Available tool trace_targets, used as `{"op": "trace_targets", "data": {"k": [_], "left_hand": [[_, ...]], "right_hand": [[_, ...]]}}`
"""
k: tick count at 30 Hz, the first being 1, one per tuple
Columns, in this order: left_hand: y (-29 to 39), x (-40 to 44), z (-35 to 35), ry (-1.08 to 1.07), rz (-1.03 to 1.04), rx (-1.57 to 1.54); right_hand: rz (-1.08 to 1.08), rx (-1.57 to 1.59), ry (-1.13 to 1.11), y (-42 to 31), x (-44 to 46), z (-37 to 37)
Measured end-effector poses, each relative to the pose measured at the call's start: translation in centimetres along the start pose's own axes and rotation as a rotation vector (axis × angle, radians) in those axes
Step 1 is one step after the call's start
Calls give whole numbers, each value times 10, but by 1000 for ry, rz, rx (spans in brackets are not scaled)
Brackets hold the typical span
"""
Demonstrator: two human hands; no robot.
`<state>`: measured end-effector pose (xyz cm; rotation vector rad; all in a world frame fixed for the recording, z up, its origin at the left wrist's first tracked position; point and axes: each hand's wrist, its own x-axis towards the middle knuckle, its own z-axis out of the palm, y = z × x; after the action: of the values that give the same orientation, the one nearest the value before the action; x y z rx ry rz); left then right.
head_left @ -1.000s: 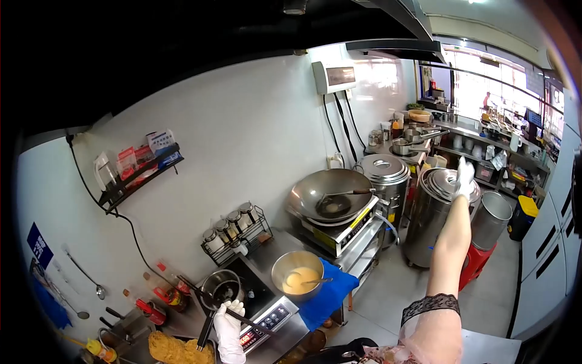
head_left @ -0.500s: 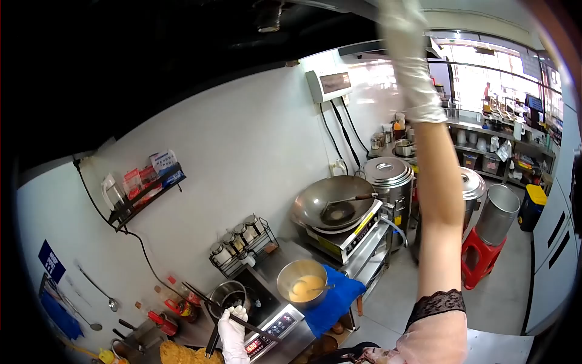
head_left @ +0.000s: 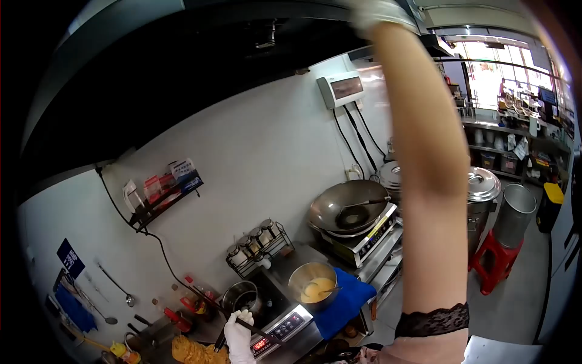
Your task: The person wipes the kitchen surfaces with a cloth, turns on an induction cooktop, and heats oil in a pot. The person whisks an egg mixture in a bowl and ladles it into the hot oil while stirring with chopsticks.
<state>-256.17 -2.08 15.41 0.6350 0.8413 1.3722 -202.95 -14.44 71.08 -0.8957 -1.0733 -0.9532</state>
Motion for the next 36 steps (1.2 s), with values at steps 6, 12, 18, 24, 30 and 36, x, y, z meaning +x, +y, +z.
{"op": "trace_targets", "data": {"k": [6,12,18,24,30,36], "left_hand": [[8,0,-23,39,-4,-118],[1,20,-26,-23,-34,-63],[-6,33,-28,83,-68,28],[-19,35,-22,132,-87,140],[-40,37,-8,128,-110,385],[-65,57,27,8,-221,576]], "right_hand": [[541,105,465,253,-144,-133],[1082,-730,202,310,-382,-217],[1003,-489,-278,281,-568,-193],[604,-157,-1131,95,-703,-141],[1584,533,-983,-12,-764,-67],[1551,440,-850,-51,-753,29]]}}
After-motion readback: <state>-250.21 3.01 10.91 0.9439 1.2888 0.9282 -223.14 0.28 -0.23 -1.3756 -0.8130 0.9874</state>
